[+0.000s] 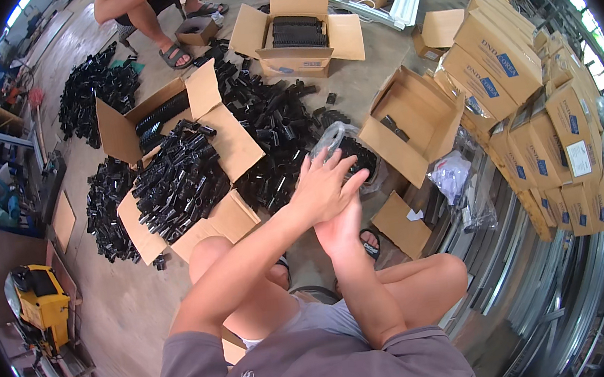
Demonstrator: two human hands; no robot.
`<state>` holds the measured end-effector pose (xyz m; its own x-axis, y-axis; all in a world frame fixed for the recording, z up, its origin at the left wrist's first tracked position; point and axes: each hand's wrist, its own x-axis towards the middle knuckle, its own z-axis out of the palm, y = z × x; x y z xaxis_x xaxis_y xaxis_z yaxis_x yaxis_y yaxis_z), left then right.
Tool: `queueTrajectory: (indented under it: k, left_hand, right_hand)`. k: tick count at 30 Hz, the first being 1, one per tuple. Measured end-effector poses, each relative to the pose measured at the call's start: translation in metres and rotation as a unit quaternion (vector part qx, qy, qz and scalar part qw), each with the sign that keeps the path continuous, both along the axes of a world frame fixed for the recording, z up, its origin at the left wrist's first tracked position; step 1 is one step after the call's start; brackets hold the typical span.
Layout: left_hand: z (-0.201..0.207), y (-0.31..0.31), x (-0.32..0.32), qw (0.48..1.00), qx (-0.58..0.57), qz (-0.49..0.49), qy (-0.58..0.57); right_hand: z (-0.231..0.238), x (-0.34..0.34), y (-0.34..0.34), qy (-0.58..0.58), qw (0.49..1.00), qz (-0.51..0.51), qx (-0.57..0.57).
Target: The person picks up black plastic T-joint components one by one from boxes, turns them over by hand to check all sides, and places them into different containers.
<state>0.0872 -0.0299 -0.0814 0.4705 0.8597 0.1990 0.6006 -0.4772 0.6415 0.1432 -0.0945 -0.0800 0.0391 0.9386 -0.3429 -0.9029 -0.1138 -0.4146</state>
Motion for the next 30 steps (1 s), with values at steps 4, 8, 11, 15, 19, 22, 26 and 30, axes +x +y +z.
queueTrajectory:
  k: [4, 8, 11, 15, 19, 22, 26, 30]
  left_hand:
    - [0.014, 0.031, -0.003, 0.990, 0.067, 0.097, -0.082]
    - [0.000, 0.076, -0.021, 0.836, -0.294, 0.043, -0.462]
    - [0.003, 0.073, -0.033, 0.611, -0.508, -0.003, -0.607]
    - [0.043, 0.056, -0.031, 0.438, -0.537, -0.163, -0.702]
    - [0.023, 0.063, -0.051, 0.752, -0.420, 0.095, -0.499]
    - [0.041, 0.047, -0.076, 0.779, -0.367, 0.209, -0.464]
    - [0.091, 0.012, -0.077, 0.955, -0.158, 0.182, -0.170]
    - [0.068, -0.014, -0.079, 0.991, 0.001, 0.128, -0.047]
  right_hand:
    - [0.032, -0.006, 0.004, -0.086, 0.994, -0.021, 0.063]
    - [0.052, -0.001, -0.003, -0.290, 0.931, -0.082, 0.207]
    - [0.076, 0.000, 0.002, -0.568, 0.717, -0.312, 0.258]
    - [0.027, 0.016, 0.032, -0.743, 0.535, -0.326, 0.237]
    - [-0.134, 0.039, 0.090, -0.928, 0.359, 0.032, 0.094]
    - [-0.185, 0.054, 0.065, -0.833, 0.545, 0.031, -0.095]
    - [-0.211, 0.064, 0.050, -0.797, 0.577, 0.090, -0.155]
    - [-0.186, 0.056, 0.082, -0.821, 0.557, 0.045, -0.118]
